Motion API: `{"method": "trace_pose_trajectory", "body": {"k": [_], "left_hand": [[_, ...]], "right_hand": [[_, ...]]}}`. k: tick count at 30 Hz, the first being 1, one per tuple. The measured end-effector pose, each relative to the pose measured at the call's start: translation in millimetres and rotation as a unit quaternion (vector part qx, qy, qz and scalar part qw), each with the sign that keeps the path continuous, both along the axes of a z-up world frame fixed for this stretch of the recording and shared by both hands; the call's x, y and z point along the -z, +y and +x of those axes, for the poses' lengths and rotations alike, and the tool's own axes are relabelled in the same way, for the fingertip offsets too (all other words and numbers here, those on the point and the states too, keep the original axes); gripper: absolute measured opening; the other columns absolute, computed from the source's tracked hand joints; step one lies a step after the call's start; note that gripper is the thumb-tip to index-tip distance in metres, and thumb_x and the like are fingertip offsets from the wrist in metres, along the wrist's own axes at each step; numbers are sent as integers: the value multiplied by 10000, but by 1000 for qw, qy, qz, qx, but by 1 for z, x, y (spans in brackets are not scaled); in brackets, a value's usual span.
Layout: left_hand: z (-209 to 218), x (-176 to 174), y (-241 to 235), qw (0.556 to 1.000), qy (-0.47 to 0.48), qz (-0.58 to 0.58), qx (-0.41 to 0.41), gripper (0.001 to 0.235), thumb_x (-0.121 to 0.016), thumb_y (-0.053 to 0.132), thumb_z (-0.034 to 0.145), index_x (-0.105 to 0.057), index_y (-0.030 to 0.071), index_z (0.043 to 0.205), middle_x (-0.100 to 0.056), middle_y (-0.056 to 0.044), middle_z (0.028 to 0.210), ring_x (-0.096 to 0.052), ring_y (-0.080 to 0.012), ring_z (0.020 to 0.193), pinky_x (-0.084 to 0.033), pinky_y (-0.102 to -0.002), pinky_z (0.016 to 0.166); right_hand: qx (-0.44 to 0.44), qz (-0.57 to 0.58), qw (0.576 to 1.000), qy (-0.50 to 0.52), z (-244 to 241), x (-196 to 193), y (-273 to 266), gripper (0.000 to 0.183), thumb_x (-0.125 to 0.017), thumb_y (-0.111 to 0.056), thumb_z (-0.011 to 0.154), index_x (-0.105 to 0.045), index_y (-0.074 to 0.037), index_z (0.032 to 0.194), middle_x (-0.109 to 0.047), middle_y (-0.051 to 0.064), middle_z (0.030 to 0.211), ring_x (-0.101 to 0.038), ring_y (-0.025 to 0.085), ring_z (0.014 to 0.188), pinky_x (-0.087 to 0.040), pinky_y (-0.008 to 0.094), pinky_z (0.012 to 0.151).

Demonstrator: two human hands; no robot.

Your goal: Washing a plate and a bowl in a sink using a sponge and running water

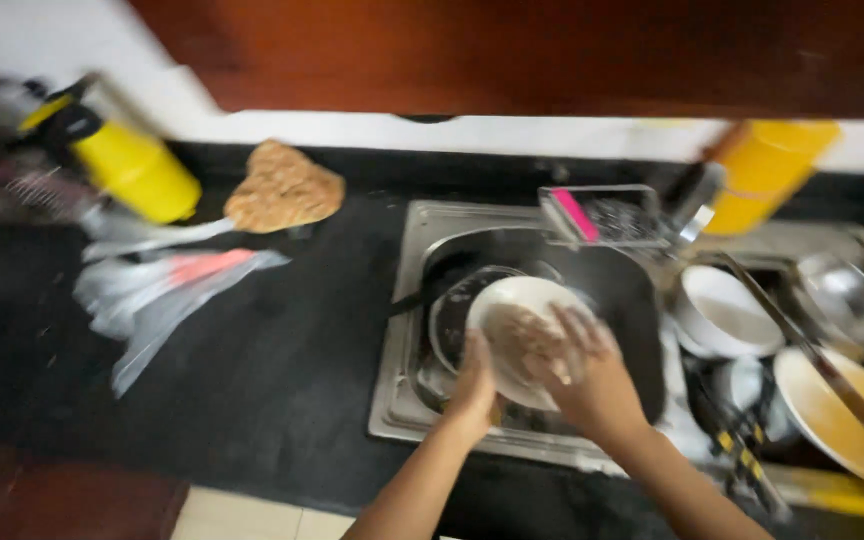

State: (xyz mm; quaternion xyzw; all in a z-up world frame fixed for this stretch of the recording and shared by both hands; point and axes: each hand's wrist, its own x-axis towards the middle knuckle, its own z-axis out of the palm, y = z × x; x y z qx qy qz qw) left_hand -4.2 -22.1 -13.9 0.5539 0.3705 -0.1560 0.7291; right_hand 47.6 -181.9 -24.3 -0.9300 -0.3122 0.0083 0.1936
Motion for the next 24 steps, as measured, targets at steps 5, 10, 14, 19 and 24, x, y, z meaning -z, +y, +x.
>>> {"method": "trace_pose_trajectory", "body": {"k": [5, 10, 14, 19, 24], "left_hand": [[26, 98, -32, 989, -119, 83, -3, 742, -210, 556, 1045, -307, 145, 1655, -263, -20, 1754, -229, -114, 1618, -116, -277, 1317], [30, 89, -31, 968, -228, 79, -64, 500, -447, 445, 1040, -579, 185, 1446, -658, -44, 1417, -624, -163, 1296, -446, -290, 1105], [33, 80, -35, 933, -311, 174, -56, 549, -274, 343, 1048, -555, 142, 1475, -624, -122, 1443, -565, -284, 1368, -413, -393, 1121], [75, 125, -20, 925, -294, 230, -68, 294, -398, 255, 1097, -591, 110, 1265, -659, -196, 1271, -632, -368, 1186, -460, -451, 986], [73, 76, -25, 922, -333, 197, 4, 615, -186, 266, 1068, -476, 113, 1588, -539, -215, 1550, -499, -401, 1470, -377, -458, 1222]], "right_hand": [[-59, -25, 996, -65, 39, 71, -17, 529, -351, -345, 1039, -492, -201, 1528, -360, -38, 1720, -145, 373, 1670, -228, 764, 1172], [-203, 99, 953, -201, 30, 128, -5, 581, -486, -38, 982, -312, 84, 1523, -266, 308, 1691, -189, 573, 1597, -321, 625, 1238], [-110, -71, 944, -302, 92, 144, -22, 916, -465, -213, 844, -196, 40, 1682, -275, 421, 1670, -259, 573, 1581, -265, 667, 1264], [-134, -23, 933, -334, 127, 250, -33, 872, -499, -277, 834, -378, -72, 1674, -407, 172, 1762, -441, 440, 1630, -476, 622, 1160], [-86, -107, 825, -549, 163, 188, 4, 431, -583, -193, 850, -771, -11, 1192, -781, 160, 1255, -747, 290, 1185, -585, 393, 1128]]}}
